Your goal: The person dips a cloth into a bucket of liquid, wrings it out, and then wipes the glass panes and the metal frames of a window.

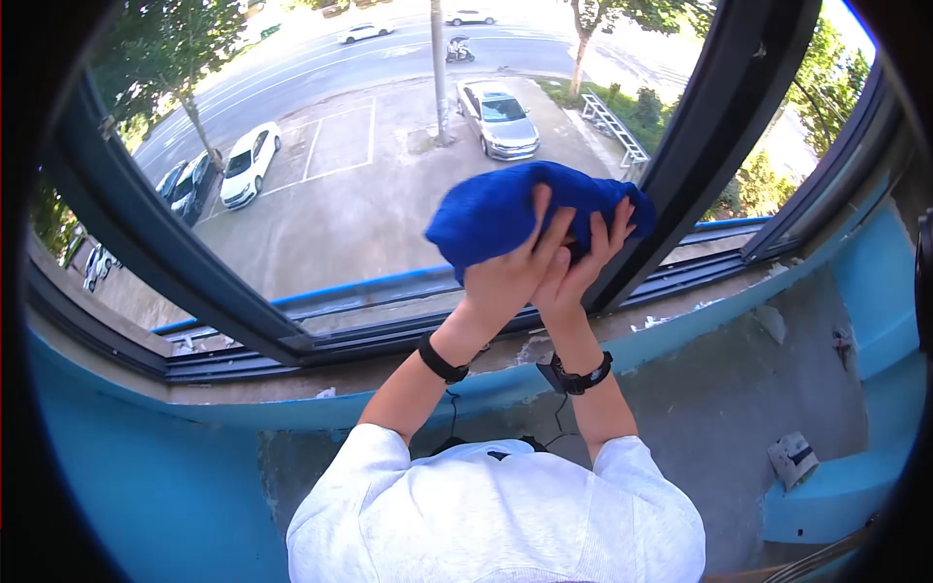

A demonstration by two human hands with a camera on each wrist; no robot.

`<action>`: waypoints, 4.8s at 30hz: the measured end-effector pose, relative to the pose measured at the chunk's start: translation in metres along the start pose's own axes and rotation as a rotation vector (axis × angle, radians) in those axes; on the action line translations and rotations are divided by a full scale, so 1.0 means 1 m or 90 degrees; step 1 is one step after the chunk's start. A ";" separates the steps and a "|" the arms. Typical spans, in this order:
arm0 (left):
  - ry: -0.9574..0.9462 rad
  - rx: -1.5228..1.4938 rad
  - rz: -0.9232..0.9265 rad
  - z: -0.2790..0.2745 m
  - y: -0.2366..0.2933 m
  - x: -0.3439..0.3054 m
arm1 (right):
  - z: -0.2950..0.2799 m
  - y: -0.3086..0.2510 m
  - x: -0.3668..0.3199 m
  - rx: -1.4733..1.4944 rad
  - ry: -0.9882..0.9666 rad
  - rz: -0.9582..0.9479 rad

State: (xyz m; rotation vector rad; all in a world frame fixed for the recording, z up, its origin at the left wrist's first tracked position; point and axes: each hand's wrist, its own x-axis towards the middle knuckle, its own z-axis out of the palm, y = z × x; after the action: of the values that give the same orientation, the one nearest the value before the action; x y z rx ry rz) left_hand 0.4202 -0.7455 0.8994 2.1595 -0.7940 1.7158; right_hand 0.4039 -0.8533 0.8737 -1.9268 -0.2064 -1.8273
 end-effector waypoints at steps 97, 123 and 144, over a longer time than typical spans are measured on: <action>0.049 -1.060 -0.628 -0.118 -0.252 -0.270 | -0.031 -0.018 -0.050 0.038 -0.043 0.412; 0.067 -1.311 -0.708 -0.124 -0.206 -0.166 | 0.061 -0.178 -0.075 0.351 -0.379 0.159; 0.060 -1.486 -0.555 -0.145 -0.258 -0.175 | 0.114 -0.255 -0.074 0.481 -0.536 0.117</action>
State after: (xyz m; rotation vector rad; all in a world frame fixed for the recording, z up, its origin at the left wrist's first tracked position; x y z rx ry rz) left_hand 0.4237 -0.4154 0.8019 0.3850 -0.7436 -0.1503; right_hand 0.3919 -0.5648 0.8614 -1.8994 -0.8178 -0.5674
